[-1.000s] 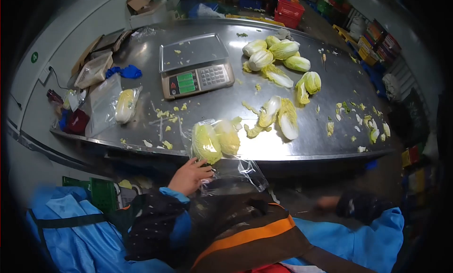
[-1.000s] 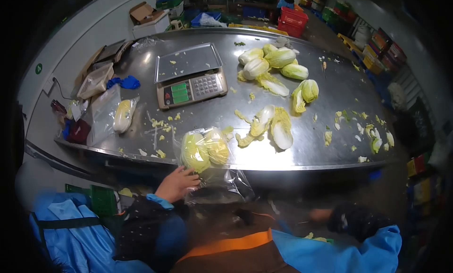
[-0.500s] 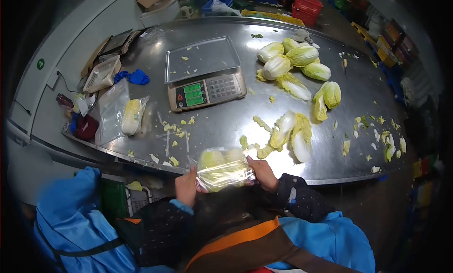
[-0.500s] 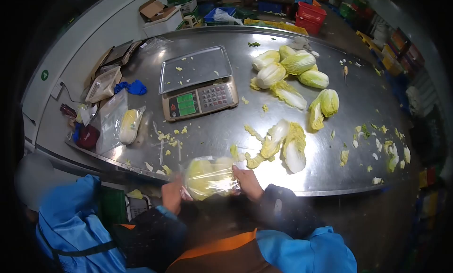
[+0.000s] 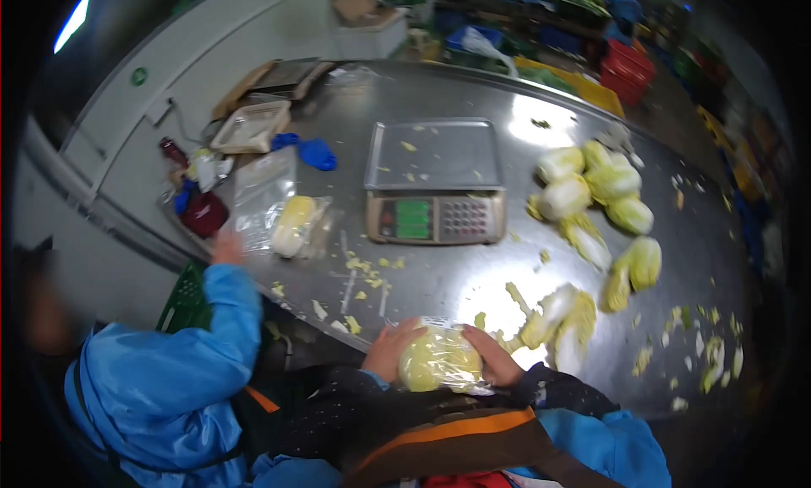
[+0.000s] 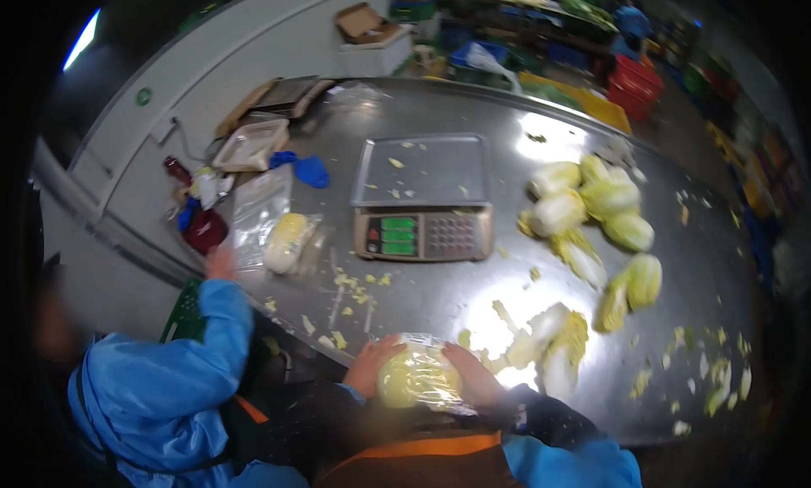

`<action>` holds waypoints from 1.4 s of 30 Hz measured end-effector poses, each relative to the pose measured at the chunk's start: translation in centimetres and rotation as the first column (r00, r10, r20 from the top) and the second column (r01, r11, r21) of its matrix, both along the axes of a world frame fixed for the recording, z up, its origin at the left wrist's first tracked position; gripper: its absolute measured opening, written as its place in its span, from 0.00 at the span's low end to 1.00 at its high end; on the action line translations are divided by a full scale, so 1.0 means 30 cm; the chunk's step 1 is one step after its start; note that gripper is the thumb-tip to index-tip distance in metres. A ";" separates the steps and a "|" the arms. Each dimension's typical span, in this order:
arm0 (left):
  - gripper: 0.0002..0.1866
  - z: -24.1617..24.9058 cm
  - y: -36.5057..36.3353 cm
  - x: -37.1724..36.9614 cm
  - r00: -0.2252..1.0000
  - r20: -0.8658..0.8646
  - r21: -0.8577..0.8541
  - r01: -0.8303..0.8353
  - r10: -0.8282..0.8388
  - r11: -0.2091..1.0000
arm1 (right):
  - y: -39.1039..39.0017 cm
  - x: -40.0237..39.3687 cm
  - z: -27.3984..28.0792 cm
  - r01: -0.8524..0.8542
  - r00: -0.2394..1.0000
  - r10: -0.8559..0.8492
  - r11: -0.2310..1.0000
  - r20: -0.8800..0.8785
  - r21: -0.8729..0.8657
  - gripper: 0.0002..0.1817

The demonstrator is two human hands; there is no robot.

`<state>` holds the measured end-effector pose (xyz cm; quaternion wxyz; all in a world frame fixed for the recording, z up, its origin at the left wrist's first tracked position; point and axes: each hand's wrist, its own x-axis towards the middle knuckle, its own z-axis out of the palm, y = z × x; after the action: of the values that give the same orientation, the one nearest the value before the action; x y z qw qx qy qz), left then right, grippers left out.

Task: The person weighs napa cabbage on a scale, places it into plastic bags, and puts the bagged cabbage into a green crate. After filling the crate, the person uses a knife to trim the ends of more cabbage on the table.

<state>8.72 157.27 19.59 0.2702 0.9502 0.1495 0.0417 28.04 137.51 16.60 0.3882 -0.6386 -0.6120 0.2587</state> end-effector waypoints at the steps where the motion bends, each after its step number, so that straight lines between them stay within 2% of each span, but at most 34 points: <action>1: 0.30 -0.016 0.010 0.011 0.998 -0.012 -0.116 -0.057 0.056 0.992 | 0.039 0.039 -0.001 0.003 0.994 -0.008 0.999 -0.108 -0.041 0.38; 2: 0.30 -0.090 0.038 0.017 0.996 -0.011 -0.103 -0.094 0.093 0.990 | 0.073 0.058 -0.001 0.008 0.976 -0.028 0.996 -0.217 -0.094 0.35; 3: 0.32 -0.202 0.076 0.025 0.983 0.049 -0.259 -0.160 0.179 0.952 | 0.102 0.076 0.137 -0.021 0.731 -0.246 0.924 -0.636 -0.382 0.30; 4: 0.34 -0.256 0.101 0.026 0.958 0.102 -0.413 -0.203 0.267 0.888 | 0.163 0.093 0.261 -0.055 0.622 -0.389 0.844 -0.680 -0.533 0.27; 5: 0.36 -0.044 0.127 0.067 0.995 -0.102 -0.802 -0.088 0.009 0.591 | 0.214 0.100 0.290 -0.077 0.339 -0.462 0.854 -0.819 -0.514 0.27; 6: 0.36 0.043 0.098 0.084 0.995 -0.099 -0.798 -0.094 0.023 0.596 | 0.255 0.098 0.306 -0.089 0.019 -0.494 0.865 -0.869 -0.493 0.26; 7: 0.36 0.099 0.059 0.120 0.934 -0.116 -0.987 -0.148 0.337 0.070 | 0.290 0.080 0.312 -0.095 0.023 -0.490 0.867 -0.872 -0.490 0.26; 8: 0.36 0.120 0.045 0.155 0.781 -0.282 -0.888 0.008 0.557 -0.461 | 0.323 0.057 0.314 -0.065 0.000 -0.441 0.896 -0.898 -0.440 0.27; 9: 0.36 0.106 0.067 0.183 0.739 -0.238 -0.870 0.126 0.630 -0.477 | 0.348 0.039 0.310 -0.030 -0.024 -0.393 0.920 -0.919 -0.392 0.28; 10: 0.36 0.113 0.084 0.176 0.743 -0.247 -0.866 0.119 0.622 -0.485 | 0.368 0.027 0.287 -0.024 -0.031 -0.400 0.916 -0.916 -0.399 0.28; 12: 0.36 0.142 0.126 0.161 0.767 -0.183 -0.869 0.166 0.615 -0.465 | 0.430 0.029 0.223 0.018 0.365 -0.377 0.917 -0.851 -0.398 0.27; 14: 0.36 0.145 0.158 0.163 0.746 -0.193 -0.895 0.133 0.637 -0.426 | 0.486 0.014 0.211 -0.005 0.317 -0.387 0.912 -0.866 -0.409 0.26; 16: 0.35 0.091 0.199 0.151 0.739 -0.094 -0.888 0.241 0.667 -0.393 | 0.511 -0.026 0.194 0.065 0.272 -0.378 0.925 -0.885 -0.375 0.25; 20: 0.31 0.018 0.293 0.098 0.667 -0.115 -0.912 0.224 0.736 -0.344 | 0.610 -0.066 0.059 0.114 0.402 -0.363 0.931 -0.840 -0.348 0.26; 21: 0.28 0.006 0.339 0.062 0.540 -0.201 -0.968 0.016 0.817 -0.249 | 0.652 -0.089 0.029 0.131 0.484 -0.344 0.938 -0.805 -0.322 0.26; 22: 0.24 -0.004 0.387 0.029 0.387 -0.246 -0.962 -0.208 0.889 -0.176 | 0.690 -0.100 0.036 0.124 0.483 -0.341 0.939 -0.806 -0.322 0.26; 23: 0.24 -0.015 0.436 -0.001 0.382 -0.247 -0.961 -0.211 0.890 -0.177 | 0.733 -0.101 0.043 0.014 0.673 -0.305 0.916 -0.674 -0.400 0.29; 24: 0.22 -0.019 0.484 -0.028 0.238 -0.126 -0.794 -0.606 0.963 0.046 | 0.769 -0.107 0.047 -0.075 0.826 -0.223 0.868 -0.519 -0.492 0.33; 25: 0.20 -0.029 0.520 -0.040 0.163 0.057 -0.424 -0.889 0.985 0.172 | 0.807 -0.120 0.028 -0.080 0.909 -0.151 0.852 -0.387 -0.518 0.34; 26: 0.20 0.000 0.539 -0.021 0.158 0.058 -0.421 -0.891 0.986 0.167 | 0.838 -0.130 -0.001 -0.086 0.909 -0.145 0.851 -0.390 -0.517 0.34; 27: 0.19 0.052 0.554 0.011 0.260 0.276 -0.205 -0.925 0.925 0.321 | 0.860 -0.147 -0.039 -0.082 0.971 -0.046 0.858 -0.235 -0.507 0.33; 28: 0.19 0.089 0.589 0.040 0.390 0.449 0.045 -0.909 0.804 0.415 | 0.874 -0.160 -0.063 -0.079 0.996 0.051 0.865 -0.069 -0.496 0.32; 29: 0.17 0.093 0.663 0.071 0.411 0.453 -0.041 -0.877 0.791 0.479 | 0.865 -0.172 -0.034 -0.033 0.999 0.035 0.884 -0.004 -0.467 0.29; 30: 0.15 0.090 0.748 0.112 0.433 0.460 -0.128 -0.832 0.776 0.540 | 0.842 -0.175 -0.005 -0.019 0.999 -0.002 0.918 -0.054 -0.396 0.25; 32: 0.12 0.111 0.944 0.139 0.495 0.338 -0.200 -0.793 0.800 0.575 | 0.782 -0.141 0.026 -0.137 0.958 0.027 0.917 -0.285 -0.374 0.21; 33: 0.10 0.080 1.050 0.120 0.561 0.372 -0.054 -0.782 0.739 0.621 | 0.742 -0.119 0.069 -0.154 0.950 0.037 0.919 -0.309 -0.363 0.21; 34: 0.09 0.052 1.172 0.094 0.629 0.396 0.096 -0.753 0.670 0.650 | 0.692 -0.092 0.110 -0.162 0.939 -0.001 0.882 -0.345 -0.443 0.21; 36: 0.09 0.023 1.384 0.020 0.736 -0.007 0.451 -0.602 0.677 0.659 | 0.565 -0.026 0.121 -0.135 0.882 -0.123 0.858 -0.455 -0.495 0.17; 37: 0.08 0.012 1.454 -0.009 0.723 -0.081 0.497 -0.567 0.686 0.657 | 0.488 -0.003 0.119 -0.017 0.879 -0.195 0.900 -0.436 -0.436 0.15; 38: 0.08 -0.010 1.513 -0.044 0.703 -0.156 0.542 -0.527 0.694 0.655 | 0.400 0.019 0.075 0.062 0.773 -0.399 0.821 -0.493 -0.567 0.14; 39: 0.07 -0.068 1.580 -0.080 0.697 -0.213 0.574 -0.478 0.685 0.665 | 0.357 0.035 0.133 0.164 0.788 -0.449 0.813 -0.422 -0.559 0.11; 40: 0.08 -0.129 1.641 -0.116 0.684 -0.272 0.604 -0.427 0.677 0.673 | 0.349 0.043 0.233 0.175 0.670 -0.623 0.661 -0.404 -0.730 0.12; 41: 0.08 -0.165 1.682 -0.140 0.696 -0.280 0.600 -0.411 0.661 0.686 | 0.363 0.029 0.322 0.268 0.606 -0.763 0.463 -0.225 -0.845 0.13; 42: 0.08 -0.197 1.711 -0.162 0.686 -0.273 0.581 -0.441 0.675 0.684 | 0.281 0.044 0.254 0.277 0.559 -0.767 0.531 -0.315 -0.801 0.13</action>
<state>3.85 208.61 13.68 -0.0403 0.8698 0.4867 -0.0702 29.35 145.96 24.22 0.3747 -0.7648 -0.0615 0.5205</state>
